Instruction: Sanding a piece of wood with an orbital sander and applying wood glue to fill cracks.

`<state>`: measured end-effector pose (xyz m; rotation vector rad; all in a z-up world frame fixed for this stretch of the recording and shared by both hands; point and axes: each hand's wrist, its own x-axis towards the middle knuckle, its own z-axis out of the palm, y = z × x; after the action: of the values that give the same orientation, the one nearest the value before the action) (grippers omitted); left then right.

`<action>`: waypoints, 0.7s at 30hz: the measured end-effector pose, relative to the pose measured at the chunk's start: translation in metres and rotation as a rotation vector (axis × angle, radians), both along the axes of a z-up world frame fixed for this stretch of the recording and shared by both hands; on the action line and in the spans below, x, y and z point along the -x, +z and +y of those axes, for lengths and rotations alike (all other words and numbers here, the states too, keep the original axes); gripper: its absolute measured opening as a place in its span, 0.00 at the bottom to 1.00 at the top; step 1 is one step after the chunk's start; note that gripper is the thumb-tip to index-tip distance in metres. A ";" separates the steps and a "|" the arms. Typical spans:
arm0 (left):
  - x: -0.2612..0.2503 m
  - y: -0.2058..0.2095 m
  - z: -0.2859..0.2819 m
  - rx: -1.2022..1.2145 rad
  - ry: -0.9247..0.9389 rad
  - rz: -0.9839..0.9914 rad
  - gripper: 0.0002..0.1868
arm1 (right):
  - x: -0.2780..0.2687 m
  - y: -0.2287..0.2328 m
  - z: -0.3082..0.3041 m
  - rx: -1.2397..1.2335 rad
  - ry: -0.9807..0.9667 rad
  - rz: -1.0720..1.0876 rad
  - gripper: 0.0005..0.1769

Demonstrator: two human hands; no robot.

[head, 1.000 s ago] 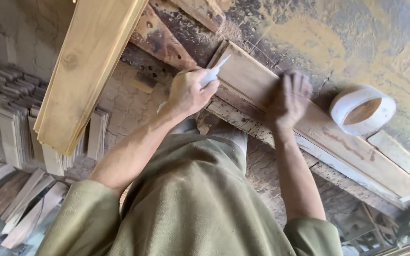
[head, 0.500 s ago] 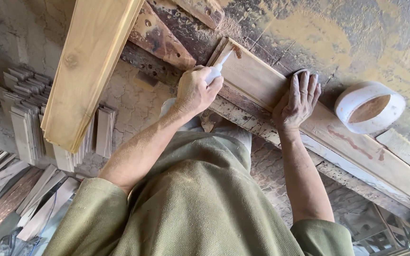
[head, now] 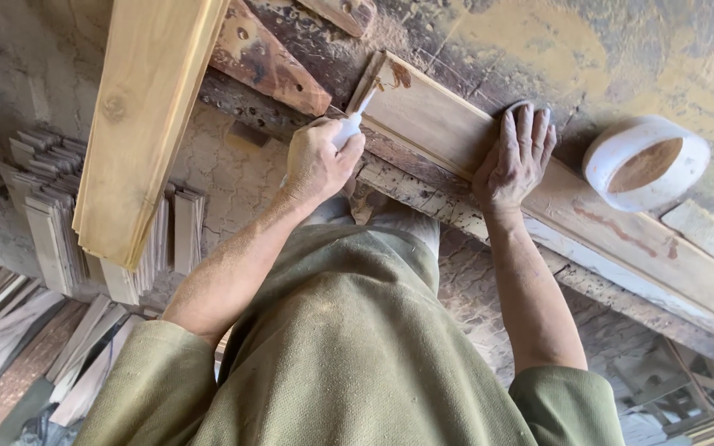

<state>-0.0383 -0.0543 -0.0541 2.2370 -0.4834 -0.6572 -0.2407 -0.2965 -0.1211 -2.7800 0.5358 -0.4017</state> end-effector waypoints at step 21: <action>-0.007 0.009 0.037 -0.009 -0.092 0.100 0.16 | 0.003 -0.018 0.013 0.025 -0.053 -0.015 0.19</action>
<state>-0.0309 -0.0175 -0.0452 2.1885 -0.5361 -0.8154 -0.2442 -0.2835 -0.1386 -2.7894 0.6060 -0.4437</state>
